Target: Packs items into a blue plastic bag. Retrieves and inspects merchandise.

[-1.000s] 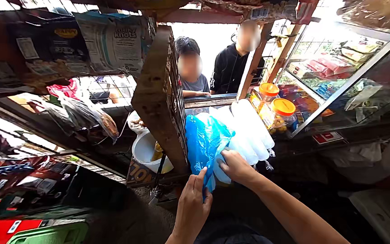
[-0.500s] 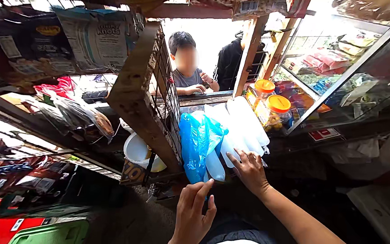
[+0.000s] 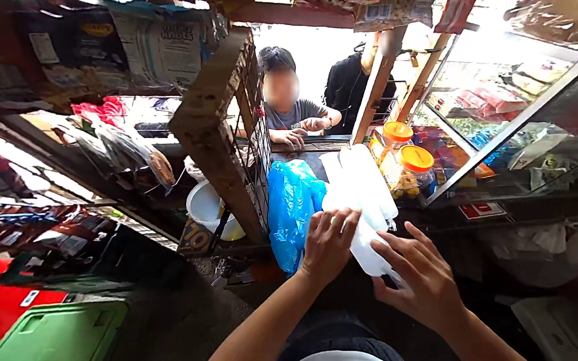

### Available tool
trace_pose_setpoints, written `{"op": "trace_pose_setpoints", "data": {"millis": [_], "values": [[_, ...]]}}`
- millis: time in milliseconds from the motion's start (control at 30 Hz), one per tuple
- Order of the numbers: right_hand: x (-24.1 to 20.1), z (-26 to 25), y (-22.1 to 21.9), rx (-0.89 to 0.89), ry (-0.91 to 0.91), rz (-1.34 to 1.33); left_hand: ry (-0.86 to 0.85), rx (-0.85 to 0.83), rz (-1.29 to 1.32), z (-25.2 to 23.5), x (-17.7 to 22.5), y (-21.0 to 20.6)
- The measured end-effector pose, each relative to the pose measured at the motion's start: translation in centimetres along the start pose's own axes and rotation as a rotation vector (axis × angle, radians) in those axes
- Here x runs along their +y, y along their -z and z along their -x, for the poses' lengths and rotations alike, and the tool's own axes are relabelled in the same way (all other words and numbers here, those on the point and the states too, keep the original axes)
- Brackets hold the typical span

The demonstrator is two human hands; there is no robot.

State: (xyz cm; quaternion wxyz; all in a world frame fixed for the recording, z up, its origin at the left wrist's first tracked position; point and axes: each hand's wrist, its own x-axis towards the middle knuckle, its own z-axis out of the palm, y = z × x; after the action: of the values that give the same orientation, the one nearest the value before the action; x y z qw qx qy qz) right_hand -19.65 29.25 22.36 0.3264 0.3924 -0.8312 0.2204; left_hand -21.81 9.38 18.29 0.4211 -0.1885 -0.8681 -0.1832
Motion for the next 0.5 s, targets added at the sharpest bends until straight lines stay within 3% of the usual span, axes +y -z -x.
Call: {"op": "trace_pose_setpoints", "data": {"millis": [133,300,367,433,500], "values": [[0.4,-0.6,3.1,0.179,-0.104,-0.365,-0.064,0.130,0.103,-3.0,2.0,2.7],[-0.1,2.2,-0.4,0.191,-0.363,-0.435,0.098,0.140,0.395,-7.6,5.2,6.4],[-0.8,2.7,-0.9,0.159,-0.369,-0.398,0.191,0.075,0.556,-8.3,5.7,7.0],[-1.1,2.5,0.2,0.131,-0.341,-0.303,0.239,-0.092,0.691,-8.3,5.0,8.0],[-0.8,3.1,1.7,0.031,-0.356,-0.301,0.233,-0.278,0.644,-6.8,3.2,9.0]]}}
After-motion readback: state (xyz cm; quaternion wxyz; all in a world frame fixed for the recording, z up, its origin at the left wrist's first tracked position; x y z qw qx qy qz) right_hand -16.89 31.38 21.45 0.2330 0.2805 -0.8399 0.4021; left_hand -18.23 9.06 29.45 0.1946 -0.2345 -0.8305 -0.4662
